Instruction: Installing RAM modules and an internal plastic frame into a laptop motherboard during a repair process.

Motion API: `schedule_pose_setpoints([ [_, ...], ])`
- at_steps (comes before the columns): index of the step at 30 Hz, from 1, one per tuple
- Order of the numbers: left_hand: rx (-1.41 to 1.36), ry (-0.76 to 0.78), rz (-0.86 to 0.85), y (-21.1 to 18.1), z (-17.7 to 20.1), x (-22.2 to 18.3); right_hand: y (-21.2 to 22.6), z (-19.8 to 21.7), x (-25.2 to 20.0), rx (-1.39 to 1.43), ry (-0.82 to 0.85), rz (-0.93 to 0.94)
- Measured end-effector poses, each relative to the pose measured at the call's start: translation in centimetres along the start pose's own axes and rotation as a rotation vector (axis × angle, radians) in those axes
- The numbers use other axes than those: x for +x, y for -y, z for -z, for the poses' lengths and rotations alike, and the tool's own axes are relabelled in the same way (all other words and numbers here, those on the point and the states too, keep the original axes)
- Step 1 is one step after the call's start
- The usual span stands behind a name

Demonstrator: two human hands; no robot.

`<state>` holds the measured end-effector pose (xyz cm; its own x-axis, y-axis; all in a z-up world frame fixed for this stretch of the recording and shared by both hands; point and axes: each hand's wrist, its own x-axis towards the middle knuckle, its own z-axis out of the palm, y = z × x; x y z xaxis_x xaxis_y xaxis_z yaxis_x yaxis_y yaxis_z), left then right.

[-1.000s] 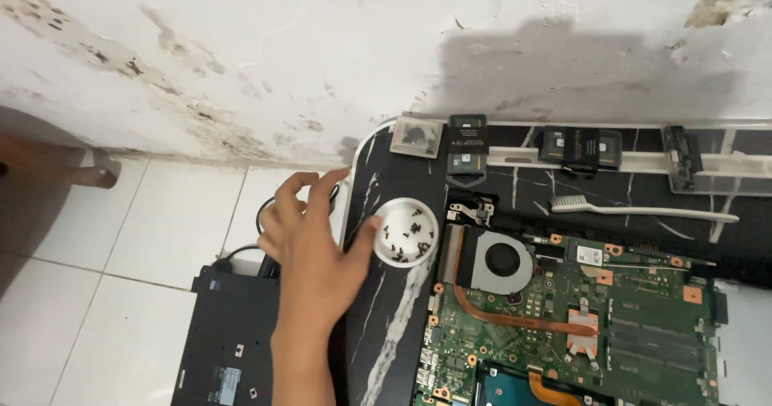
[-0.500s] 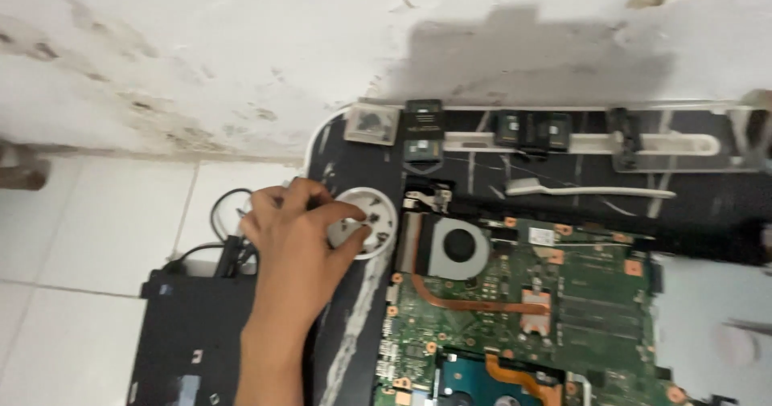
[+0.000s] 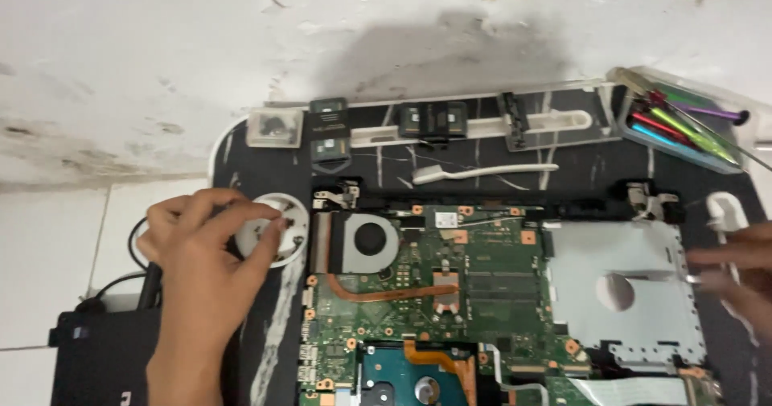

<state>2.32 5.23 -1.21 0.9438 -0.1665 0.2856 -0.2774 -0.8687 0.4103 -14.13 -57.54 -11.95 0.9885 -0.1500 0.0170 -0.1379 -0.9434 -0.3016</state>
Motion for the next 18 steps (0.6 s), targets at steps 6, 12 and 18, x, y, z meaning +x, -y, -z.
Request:
schedule_pose_setpoints([
  [6, 0.001, -0.027, -0.011, 0.6, -0.7, -0.4, 14.2, 5.3, -1.3, 0.019, 0.045, -0.059],
  [12, 0.007, 0.025, 0.087, 1.3, -0.9, -0.3, 14.6, 5.5, -1.0, 0.041, 0.051, -0.06],
  [18, -0.02, 0.046, 0.092, 1.8, -0.9, -0.2, 14.6, 4.9, -1.5, 0.16, -0.141, -0.3],
])
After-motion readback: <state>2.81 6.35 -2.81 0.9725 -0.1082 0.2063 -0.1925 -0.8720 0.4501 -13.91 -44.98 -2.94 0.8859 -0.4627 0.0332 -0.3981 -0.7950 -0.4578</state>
